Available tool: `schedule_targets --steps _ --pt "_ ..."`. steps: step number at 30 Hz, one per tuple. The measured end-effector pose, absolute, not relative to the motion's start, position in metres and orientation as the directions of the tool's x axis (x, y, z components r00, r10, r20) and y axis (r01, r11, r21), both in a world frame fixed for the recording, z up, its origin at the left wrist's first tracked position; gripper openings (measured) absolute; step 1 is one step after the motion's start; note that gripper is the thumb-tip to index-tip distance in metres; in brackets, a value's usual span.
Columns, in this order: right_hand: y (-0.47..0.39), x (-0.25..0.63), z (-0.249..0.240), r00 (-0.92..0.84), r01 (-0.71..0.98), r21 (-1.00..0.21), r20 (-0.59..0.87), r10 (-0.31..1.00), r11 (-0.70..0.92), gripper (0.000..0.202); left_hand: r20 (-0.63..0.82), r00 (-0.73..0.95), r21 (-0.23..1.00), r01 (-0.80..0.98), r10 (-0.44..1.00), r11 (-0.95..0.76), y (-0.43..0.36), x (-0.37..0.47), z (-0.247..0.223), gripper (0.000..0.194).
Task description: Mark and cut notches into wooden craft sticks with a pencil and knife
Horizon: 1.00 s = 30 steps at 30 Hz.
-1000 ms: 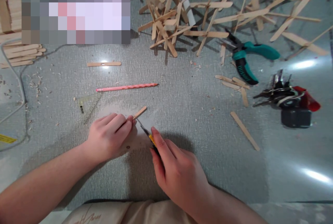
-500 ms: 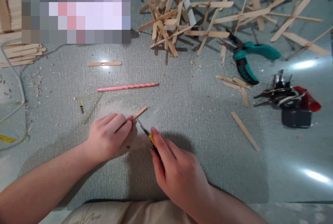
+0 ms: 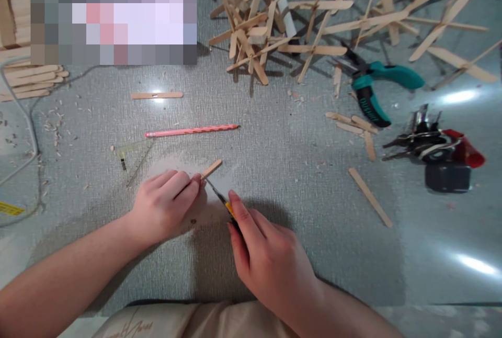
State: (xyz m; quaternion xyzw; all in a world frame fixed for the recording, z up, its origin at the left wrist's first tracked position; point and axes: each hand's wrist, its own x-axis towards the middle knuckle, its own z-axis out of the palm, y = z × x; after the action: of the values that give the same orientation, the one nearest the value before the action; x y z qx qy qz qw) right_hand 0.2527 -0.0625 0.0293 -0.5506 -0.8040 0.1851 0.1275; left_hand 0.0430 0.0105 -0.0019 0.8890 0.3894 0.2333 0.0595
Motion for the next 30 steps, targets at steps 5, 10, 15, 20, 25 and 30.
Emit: schedule_targets --steps 5,10,15,20,25,30 --pt "-0.063 0.253 0.029 -0.366 0.838 -0.436 -0.001 0.931 0.329 0.045 0.373 0.588 0.288 0.662 0.717 -0.692 0.010 0.043 -0.003 0.027" --pt "-0.063 0.253 0.029 -0.362 0.838 -0.439 -0.005 0.932 0.324 0.048 0.353 0.599 0.286 0.662 0.719 -0.693 0.011 0.043 0.000 0.027" --pt "-0.060 0.252 0.031 -0.370 0.848 -0.410 -0.006 0.929 0.335 0.047 0.342 0.633 0.296 0.629 0.694 -0.719 0.014 0.042 0.003 0.030" --pt "-0.057 0.251 0.032 -0.379 0.855 -0.399 -0.044 0.925 0.331 0.042 0.331 0.638 0.317 0.619 0.695 -0.719 0.015 0.042 0.003 0.033" --pt "-0.051 0.248 0.031 -0.394 0.852 -0.392 -0.043 0.918 0.347 0.038 0.323 0.636 0.350 0.607 0.701 -0.713 0.016 0.043 0.003 0.034" --pt "-0.044 0.246 0.030 -0.403 0.841 -0.410 -0.038 0.915 0.353 0.036 0.315 0.622 0.375 0.612 0.717 -0.696 0.015 0.042 0.001 0.031"
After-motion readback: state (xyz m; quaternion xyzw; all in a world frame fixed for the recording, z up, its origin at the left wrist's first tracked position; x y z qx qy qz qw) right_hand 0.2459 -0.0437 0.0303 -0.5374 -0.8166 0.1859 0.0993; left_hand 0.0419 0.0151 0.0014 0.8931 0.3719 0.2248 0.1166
